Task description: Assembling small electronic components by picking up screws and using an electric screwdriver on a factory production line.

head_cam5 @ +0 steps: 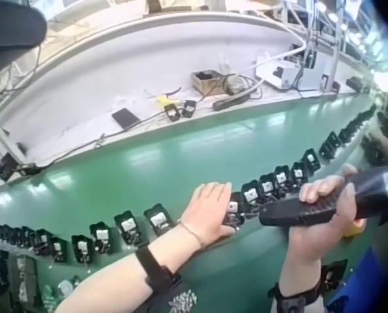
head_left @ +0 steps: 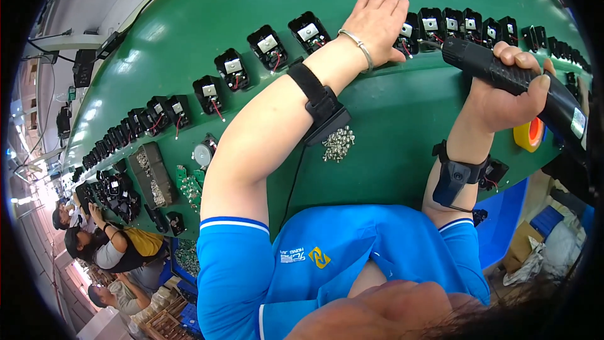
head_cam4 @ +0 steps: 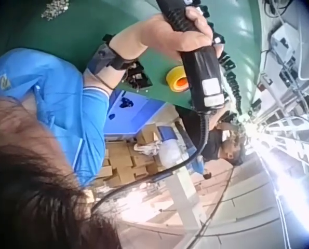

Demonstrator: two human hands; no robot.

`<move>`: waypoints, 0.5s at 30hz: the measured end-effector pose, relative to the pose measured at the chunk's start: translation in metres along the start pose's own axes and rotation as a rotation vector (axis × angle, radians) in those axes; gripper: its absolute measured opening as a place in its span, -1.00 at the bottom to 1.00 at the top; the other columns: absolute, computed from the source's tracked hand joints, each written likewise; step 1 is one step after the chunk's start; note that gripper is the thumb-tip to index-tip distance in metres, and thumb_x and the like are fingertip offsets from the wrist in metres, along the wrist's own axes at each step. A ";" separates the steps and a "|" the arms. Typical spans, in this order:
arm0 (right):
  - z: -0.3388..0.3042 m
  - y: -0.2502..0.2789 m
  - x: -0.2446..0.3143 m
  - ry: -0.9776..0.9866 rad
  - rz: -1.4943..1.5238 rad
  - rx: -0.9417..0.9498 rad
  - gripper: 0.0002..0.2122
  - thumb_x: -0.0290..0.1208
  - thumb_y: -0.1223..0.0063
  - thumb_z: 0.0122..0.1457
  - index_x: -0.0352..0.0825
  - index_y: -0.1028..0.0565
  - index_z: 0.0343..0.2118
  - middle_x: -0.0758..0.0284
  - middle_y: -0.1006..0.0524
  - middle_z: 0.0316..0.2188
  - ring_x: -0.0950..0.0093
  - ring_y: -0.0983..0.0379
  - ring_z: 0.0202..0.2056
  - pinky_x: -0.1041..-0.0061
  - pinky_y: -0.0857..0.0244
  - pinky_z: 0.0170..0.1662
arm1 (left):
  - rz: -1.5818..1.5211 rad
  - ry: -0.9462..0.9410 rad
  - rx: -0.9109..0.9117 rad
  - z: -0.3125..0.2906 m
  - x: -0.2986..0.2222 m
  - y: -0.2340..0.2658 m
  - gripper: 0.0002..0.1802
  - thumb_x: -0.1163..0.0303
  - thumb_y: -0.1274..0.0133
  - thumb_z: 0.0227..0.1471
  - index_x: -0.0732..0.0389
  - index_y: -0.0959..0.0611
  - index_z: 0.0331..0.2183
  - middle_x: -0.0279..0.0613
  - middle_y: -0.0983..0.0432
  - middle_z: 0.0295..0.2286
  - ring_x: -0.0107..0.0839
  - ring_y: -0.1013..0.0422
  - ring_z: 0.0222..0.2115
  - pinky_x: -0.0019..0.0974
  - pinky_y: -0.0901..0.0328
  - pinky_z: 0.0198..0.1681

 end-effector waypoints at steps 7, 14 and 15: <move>0.001 -0.007 -0.021 0.021 -0.059 0.010 -0.75 -0.30 0.18 -0.11 -0.25 -0.24 -0.34 0.33 -0.38 -0.65 0.46 -0.24 -0.61 0.43 -0.10 -0.44 | -0.101 -0.014 -0.039 -0.011 0.002 0.008 -0.33 0.24 -0.20 -0.59 0.33 -0.35 -0.33 -0.07 -0.29 -0.38 -0.18 -0.16 -0.23 -0.24 -0.01 -0.09; -0.012 -0.014 -0.042 -0.058 -0.016 0.039 -0.73 -0.32 0.19 -0.08 -0.29 -0.21 -0.29 0.33 -0.36 -0.64 0.46 -0.22 -0.61 0.44 -0.11 -0.46 | -0.135 0.000 -0.069 -0.025 0.005 0.015 -0.32 0.26 -0.21 -0.62 0.32 -0.36 -0.32 -0.08 -0.29 -0.39 -0.19 -0.16 -0.25 -0.24 -0.03 -0.10; -0.012 -0.013 -0.043 -0.058 -0.018 0.039 -0.73 -0.32 0.19 -0.08 -0.29 -0.21 -0.29 0.33 -0.36 -0.64 0.46 -0.22 -0.61 0.44 -0.11 -0.46 | -0.145 0.000 -0.067 -0.024 0.004 0.015 -0.32 0.26 -0.21 -0.63 0.32 -0.36 -0.33 -0.09 -0.29 -0.39 -0.19 -0.17 -0.25 -0.24 -0.04 -0.11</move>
Point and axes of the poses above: each hand's wrist, its own z-axis towards the middle knuckle, its own y-axis out of the back of the hand, x = y × z, the point moved 5 cm from there along z, towards the middle knuckle
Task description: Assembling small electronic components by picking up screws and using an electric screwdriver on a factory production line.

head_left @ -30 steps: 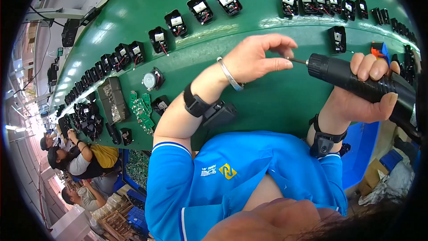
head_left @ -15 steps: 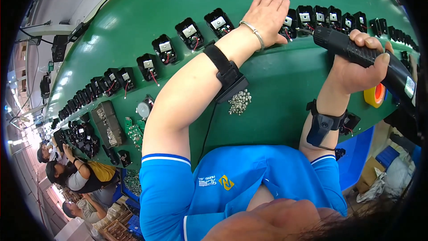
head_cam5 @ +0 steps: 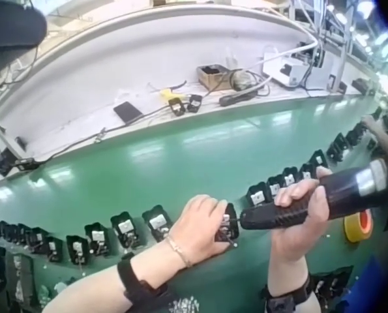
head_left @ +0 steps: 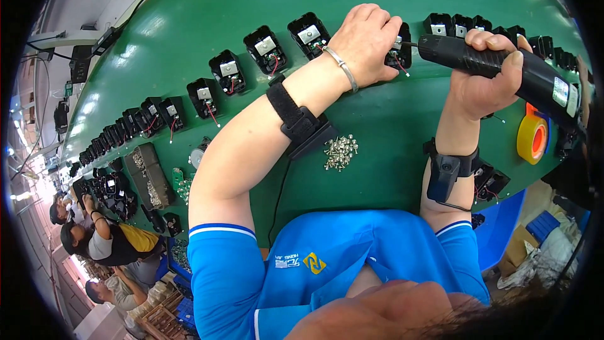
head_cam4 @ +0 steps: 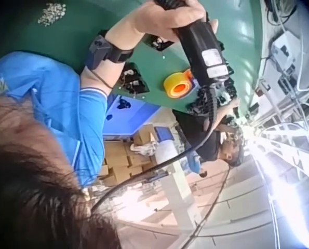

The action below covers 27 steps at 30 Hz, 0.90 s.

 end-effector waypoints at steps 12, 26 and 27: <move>-0.005 0.001 -0.010 0.000 0.000 0.020 -0.74 -0.34 0.20 -0.07 -0.29 -0.22 -0.28 0.32 -0.36 -0.64 0.46 -0.23 -0.61 0.41 -0.13 -0.46 | 0.007 0.004 0.024 -0.003 0.002 -0.003 -0.29 0.29 -0.23 -0.65 0.30 -0.36 -0.29 -0.10 -0.27 -0.38 -0.16 -0.18 -0.25 -0.23 -0.08 -0.13; -0.012 -0.003 -0.013 0.039 -0.055 0.056 -0.72 -0.35 0.20 -0.09 -0.30 -0.20 -0.26 0.31 -0.34 -0.64 0.46 -0.23 -0.61 0.40 -0.15 -0.48 | 0.012 0.002 0.040 -0.007 0.002 -0.004 -0.30 0.32 -0.22 -0.66 0.30 -0.37 -0.30 -0.10 -0.27 -0.38 -0.17 -0.18 -0.26 -0.23 -0.07 -0.13; -0.013 -0.003 -0.013 0.038 -0.055 0.055 -0.72 -0.35 0.20 -0.09 -0.30 -0.20 -0.26 0.31 -0.34 -0.64 0.46 -0.23 -0.61 0.40 -0.15 -0.48 | 0.011 0.006 0.044 -0.007 0.003 -0.004 -0.30 0.32 -0.22 -0.67 0.30 -0.37 -0.30 -0.10 -0.27 -0.38 -0.17 -0.19 -0.26 -0.23 -0.08 -0.13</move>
Point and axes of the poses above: each hand's wrist, its own z-axis towards the middle knuckle, its own y-axis out of the back of the hand, x = y × z, the point moved 5 cm from there along z, towards the middle knuckle
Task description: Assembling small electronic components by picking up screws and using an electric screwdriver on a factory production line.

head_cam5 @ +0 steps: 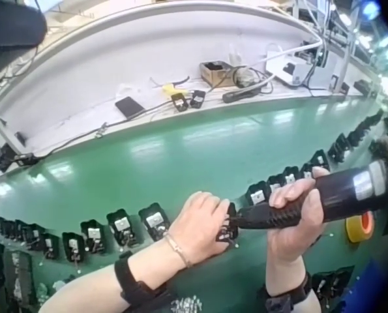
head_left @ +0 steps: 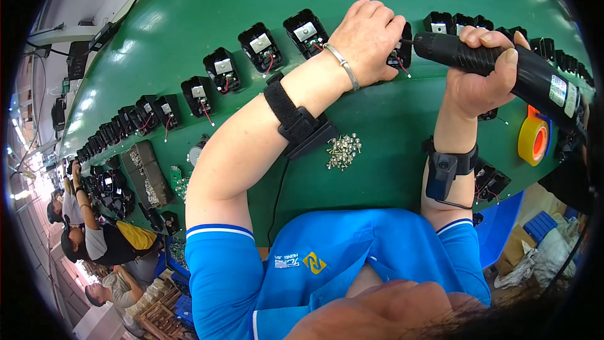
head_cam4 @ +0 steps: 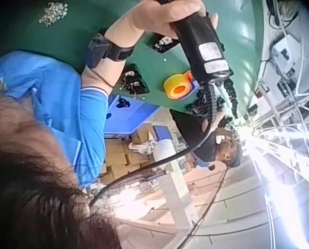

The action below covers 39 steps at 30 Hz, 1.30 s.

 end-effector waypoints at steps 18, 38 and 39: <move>-0.015 -0.025 -0.017 0.037 -0.016 0.336 -0.72 -0.44 0.18 -0.08 -0.31 -0.18 -0.24 0.29 -0.34 -0.59 0.45 -0.24 -0.61 0.39 -0.18 -0.48 | 0.045 -0.026 -0.015 -0.006 0.012 -0.003 -0.42 0.24 -0.23 -0.74 0.23 -0.44 -0.47 -0.19 -0.33 -0.51 -0.28 -0.24 -0.33 -0.22 -0.03 -0.11; -0.041 0.016 0.051 -0.162 0.116 0.212 -0.65 -0.21 0.21 -0.05 -0.28 -0.19 -0.21 0.36 -0.35 -0.57 0.51 -0.18 -0.59 0.46 -0.07 -0.47 | 0.314 0.110 -0.078 -0.037 -0.009 0.049 -0.51 0.24 -0.17 -0.56 0.12 -0.47 -0.40 -0.26 -0.33 -0.46 -0.29 -0.23 -0.32 -0.24 -0.09 -0.20; -0.046 0.026 0.051 -0.187 0.133 0.182 -0.65 -0.23 0.20 -0.05 -0.29 -0.19 -0.21 0.36 -0.34 -0.57 0.52 -0.17 -0.59 0.48 -0.06 -0.48 | 0.214 0.121 0.092 -0.044 -0.025 0.042 -0.64 0.25 -0.15 -0.54 0.12 -0.50 -0.51 -0.26 -0.33 -0.53 -0.30 -0.22 -0.36 -0.26 -0.08 -0.22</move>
Point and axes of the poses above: each hand's wrist, its own z-axis towards the middle knuckle, its own y-axis out of the back of the hand, x = y × z, the point moved 5 cm from there along z, towards the middle knuckle
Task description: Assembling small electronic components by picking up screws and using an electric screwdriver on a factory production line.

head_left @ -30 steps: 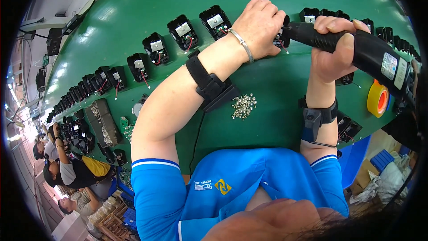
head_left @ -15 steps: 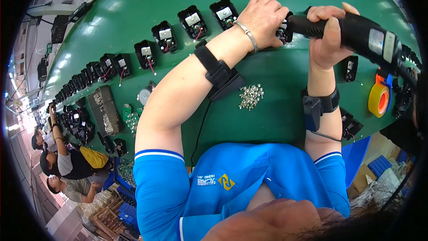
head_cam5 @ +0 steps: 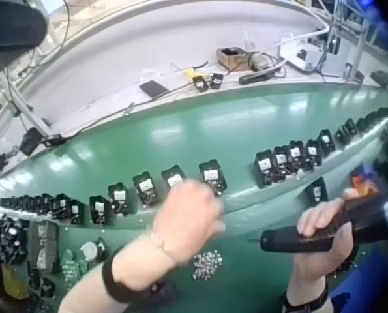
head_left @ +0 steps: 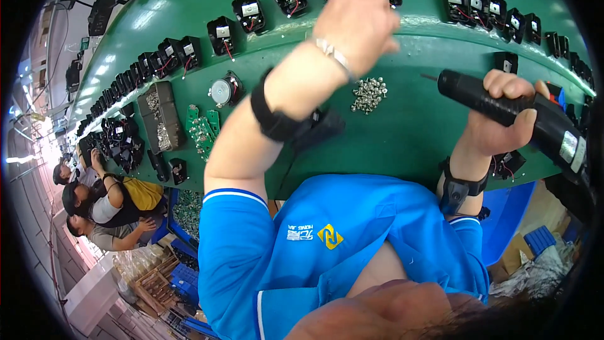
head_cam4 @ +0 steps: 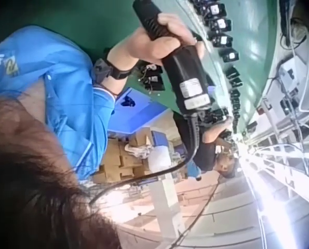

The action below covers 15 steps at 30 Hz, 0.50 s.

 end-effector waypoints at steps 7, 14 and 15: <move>-0.016 0.013 0.003 -0.085 0.060 -0.076 -0.65 -0.27 0.19 -0.06 -0.31 -0.21 -0.20 0.37 -0.34 -0.58 0.53 -0.19 -0.58 0.51 -0.05 -0.48 | -0.181 -0.029 0.211 -0.046 -0.048 -0.031 -0.90 0.36 -0.08 -0.52 0.11 -0.55 -0.71 -0.28 -0.31 -0.64 -0.35 -0.21 -0.44 -0.34 -0.10 -0.28; -0.017 0.018 0.008 -0.057 0.081 -0.094 -0.64 -0.26 0.17 -0.07 -0.31 -0.21 -0.21 0.38 -0.34 -0.58 0.54 -0.18 -0.60 0.52 -0.05 -0.49 | -0.083 -0.085 0.131 -0.053 -0.053 -0.045 -0.94 0.42 0.11 -0.52 0.13 -0.47 -0.81 -0.31 -0.24 -0.71 -0.38 -0.21 -0.49 -0.37 -0.12 -0.30; -0.017 0.019 0.009 -0.051 0.077 -0.096 -0.64 -0.26 0.17 -0.07 -0.31 -0.21 -0.21 0.38 -0.34 -0.58 0.54 -0.18 -0.60 0.52 -0.05 -0.49 | -0.084 -0.092 0.129 -0.053 -0.053 -0.046 -0.94 0.42 0.11 -0.52 0.13 -0.47 -0.81 -0.31 -0.24 -0.71 -0.38 -0.21 -0.49 -0.37 -0.12 -0.30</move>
Point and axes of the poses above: each hand's wrist, its own z-axis towards the middle knuckle, its own y-axis out of the back of the hand, x = y × z, the point moved 5 cm from there along z, towards the middle knuckle
